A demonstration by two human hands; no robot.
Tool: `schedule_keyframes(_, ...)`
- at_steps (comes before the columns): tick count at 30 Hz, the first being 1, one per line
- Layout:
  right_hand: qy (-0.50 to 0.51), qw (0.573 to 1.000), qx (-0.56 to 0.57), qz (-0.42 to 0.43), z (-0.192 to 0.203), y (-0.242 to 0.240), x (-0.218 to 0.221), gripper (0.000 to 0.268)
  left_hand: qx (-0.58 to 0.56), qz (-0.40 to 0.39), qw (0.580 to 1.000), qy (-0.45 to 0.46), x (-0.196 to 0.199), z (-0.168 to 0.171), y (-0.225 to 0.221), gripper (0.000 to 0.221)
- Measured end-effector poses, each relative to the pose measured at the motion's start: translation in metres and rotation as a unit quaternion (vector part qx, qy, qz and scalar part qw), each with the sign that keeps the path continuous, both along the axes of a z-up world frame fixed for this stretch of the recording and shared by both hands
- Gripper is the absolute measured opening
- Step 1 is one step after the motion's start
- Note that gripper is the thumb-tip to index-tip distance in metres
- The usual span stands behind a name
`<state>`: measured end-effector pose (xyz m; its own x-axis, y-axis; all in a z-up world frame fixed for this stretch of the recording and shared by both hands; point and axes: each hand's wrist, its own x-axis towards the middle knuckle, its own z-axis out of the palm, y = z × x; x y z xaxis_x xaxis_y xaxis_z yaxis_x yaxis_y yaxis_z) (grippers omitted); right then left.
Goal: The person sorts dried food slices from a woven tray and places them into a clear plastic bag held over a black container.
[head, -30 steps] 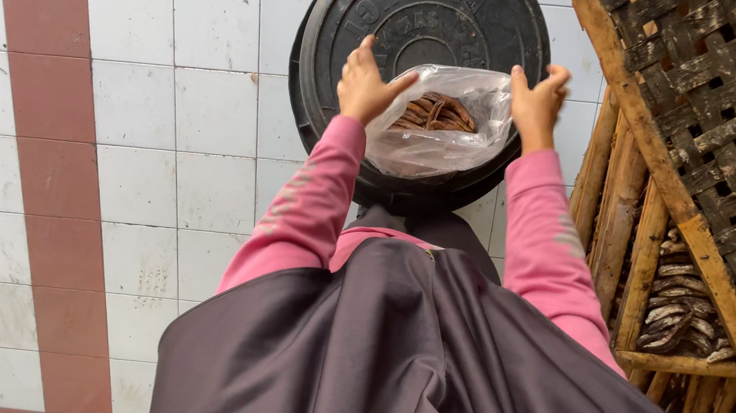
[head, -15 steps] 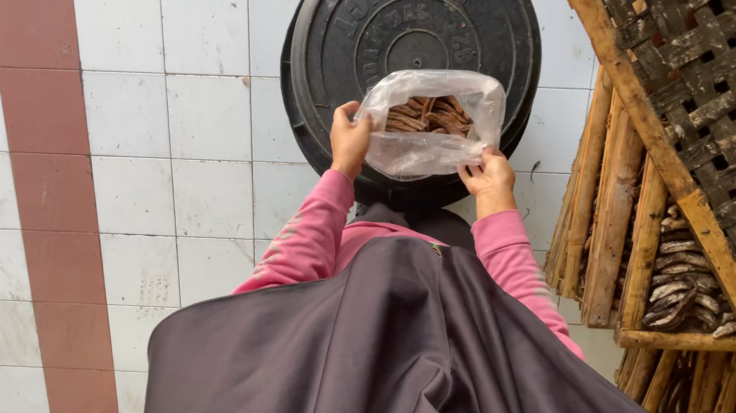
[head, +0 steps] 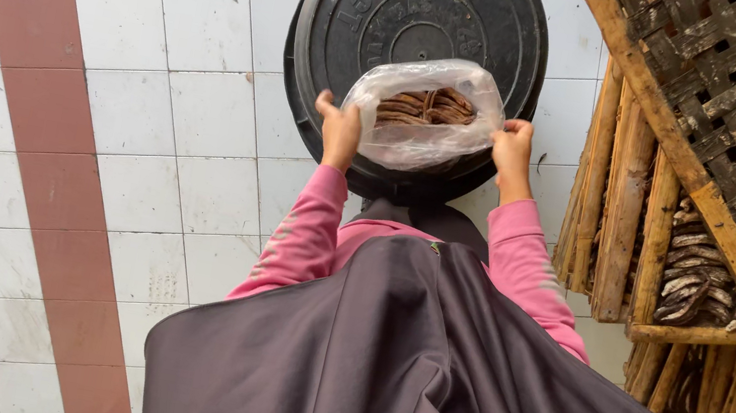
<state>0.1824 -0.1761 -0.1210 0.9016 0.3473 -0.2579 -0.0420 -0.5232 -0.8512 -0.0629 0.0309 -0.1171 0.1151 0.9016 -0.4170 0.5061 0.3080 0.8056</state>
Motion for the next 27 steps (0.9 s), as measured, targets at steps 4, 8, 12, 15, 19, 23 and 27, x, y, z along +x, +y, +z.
schedule_keyframes(4, -0.286, 0.934, 0.011, 0.212, 0.062, 0.015, -0.037, 0.030, 0.424, -0.174, 0.875, 0.156, 0.010, 0.065, -0.004, 0.091)
schedule_keyframes(8, -0.400, 0.762, -0.170, 0.480, 0.088, 0.045, -0.078, 0.077, 0.322, -0.347, 0.865, 0.164, 0.056, 0.072, 0.026, 0.059)
schedule_keyframes(12, -0.253, 0.688, -0.357, 0.578, 0.076, 0.041, -0.082, 0.015, 0.368, -0.327, 0.857, 0.151, 0.080, 0.060, 0.055, 0.024)
schedule_keyframes(15, -0.156, 0.644, -0.405, 0.630, 0.060, 0.020, -0.074, 0.021, 0.378, -0.275, 0.875, 0.128, 0.082, 0.053, 0.044, 0.027)
schedule_keyframes(19, -0.142, 0.838, -0.115, 0.514, 0.040, 0.037, -0.050, 0.029, 0.501, -0.333, 0.797, 0.051, 0.084, 0.042, 0.004, 0.035)
schedule_keyframes(23, -0.130, 0.881, -0.149, 0.429, 0.016, 0.064, -0.036, 0.034, 0.285, -0.566, 0.756, 0.162, 0.075, 0.006, -0.021, 0.024)
schedule_keyframes(27, -0.191, 0.814, -0.301, 0.458, 0.005, 0.068, -0.044, 0.076, 0.231, -0.595, 0.669, 0.380, 0.059, -0.021, -0.013, 0.063)
